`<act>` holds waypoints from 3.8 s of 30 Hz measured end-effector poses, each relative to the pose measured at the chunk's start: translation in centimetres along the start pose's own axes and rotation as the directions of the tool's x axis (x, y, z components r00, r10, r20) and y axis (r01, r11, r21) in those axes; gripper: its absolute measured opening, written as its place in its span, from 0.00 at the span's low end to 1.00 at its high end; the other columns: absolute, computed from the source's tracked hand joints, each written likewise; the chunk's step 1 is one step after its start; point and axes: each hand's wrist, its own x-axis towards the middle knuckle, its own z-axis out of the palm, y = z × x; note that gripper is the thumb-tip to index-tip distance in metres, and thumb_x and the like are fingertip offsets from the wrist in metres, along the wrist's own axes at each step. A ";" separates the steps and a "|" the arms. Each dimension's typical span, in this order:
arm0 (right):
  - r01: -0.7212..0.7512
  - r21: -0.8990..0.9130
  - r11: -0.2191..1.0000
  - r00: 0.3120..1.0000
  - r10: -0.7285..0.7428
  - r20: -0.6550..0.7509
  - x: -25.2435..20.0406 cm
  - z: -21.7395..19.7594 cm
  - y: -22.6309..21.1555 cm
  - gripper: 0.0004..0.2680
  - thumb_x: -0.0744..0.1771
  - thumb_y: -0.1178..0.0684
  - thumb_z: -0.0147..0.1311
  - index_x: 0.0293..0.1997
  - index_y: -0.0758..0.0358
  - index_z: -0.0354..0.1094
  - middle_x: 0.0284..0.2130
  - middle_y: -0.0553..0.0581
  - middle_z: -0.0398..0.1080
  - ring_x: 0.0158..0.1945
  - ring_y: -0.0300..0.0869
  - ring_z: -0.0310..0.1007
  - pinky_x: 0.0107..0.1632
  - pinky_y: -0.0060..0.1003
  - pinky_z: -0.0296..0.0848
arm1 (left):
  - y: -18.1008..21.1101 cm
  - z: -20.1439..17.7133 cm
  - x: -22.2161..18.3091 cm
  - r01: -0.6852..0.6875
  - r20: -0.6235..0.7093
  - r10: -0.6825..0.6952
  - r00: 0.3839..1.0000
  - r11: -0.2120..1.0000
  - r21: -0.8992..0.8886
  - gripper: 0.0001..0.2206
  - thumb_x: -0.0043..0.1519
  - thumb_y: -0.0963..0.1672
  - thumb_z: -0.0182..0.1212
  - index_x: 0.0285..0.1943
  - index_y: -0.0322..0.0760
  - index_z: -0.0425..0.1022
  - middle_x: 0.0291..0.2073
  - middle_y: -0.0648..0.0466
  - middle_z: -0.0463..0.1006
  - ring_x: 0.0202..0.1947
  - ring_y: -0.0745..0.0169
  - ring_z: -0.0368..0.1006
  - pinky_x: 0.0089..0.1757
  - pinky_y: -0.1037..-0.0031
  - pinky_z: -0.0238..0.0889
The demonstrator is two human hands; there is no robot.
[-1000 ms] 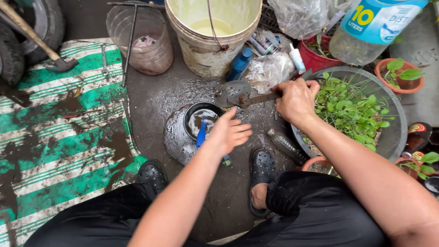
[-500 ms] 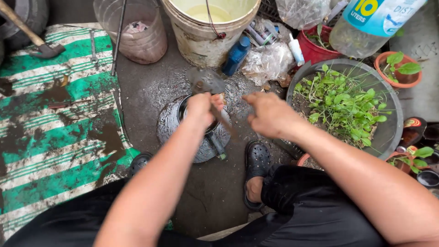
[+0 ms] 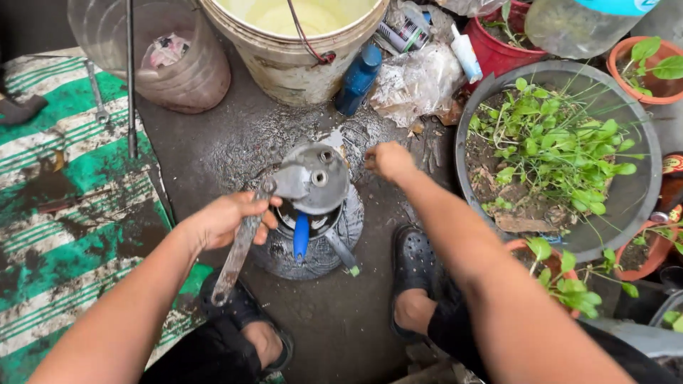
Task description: The person is using a brush and a metal scraper to clean the interior of a motorcycle brake drum.
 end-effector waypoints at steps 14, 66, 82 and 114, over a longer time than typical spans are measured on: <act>0.117 0.021 0.993 0.985 -0.113 -0.131 4.5 6.0 -5.8 0.15 0.73 0.54 0.53 0.70 0.50 0.68 0.53 0.61 0.60 0.56 0.66 0.76 0.54 0.61 0.82 | -2.7 -1.6 2.0 0.249 0.095 -0.350 0.932 0.807 0.536 0.15 0.78 0.46 0.51 0.59 0.27 0.77 0.37 0.32 0.91 0.31 0.45 0.90 0.38 0.57 0.84; 0.390 -0.349 0.852 0.890 -0.446 -0.095 -0.4 11.0 -17.1 0.08 0.65 0.42 0.60 0.30 0.50 0.79 0.27 0.53 0.78 0.32 0.49 0.84 0.37 0.47 0.83 | 11.7 3.3 -5.9 0.100 -0.448 0.536 0.716 0.557 0.825 0.36 0.69 0.62 0.51 0.55 0.25 0.87 0.42 0.25 0.86 0.54 0.22 0.82 0.46 0.39 0.74; 0.274 0.108 0.956 0.941 -0.290 0.178 -7.2 2.1 -18.6 0.11 0.66 0.58 0.66 0.50 0.40 0.83 0.32 0.43 0.86 0.46 0.46 0.89 0.51 0.43 0.86 | 9.0 3.0 -5.3 0.098 -0.374 0.509 0.776 0.488 0.867 0.37 0.72 0.62 0.48 0.58 0.24 0.86 0.42 0.29 0.87 0.55 0.24 0.83 0.52 0.36 0.72; 0.081 0.091 0.993 0.892 -0.031 -0.452 -12.1 0.2 -14.9 0.14 0.69 0.37 0.68 0.45 0.51 0.69 0.40 0.57 0.70 0.42 0.66 0.81 0.46 0.64 0.82 | -0.6 6.3 2.4 -0.071 -0.056 0.365 0.929 0.326 0.943 0.46 0.68 0.55 0.70 0.92 0.45 0.47 0.46 0.34 0.86 0.53 0.23 0.83 0.53 0.35 0.77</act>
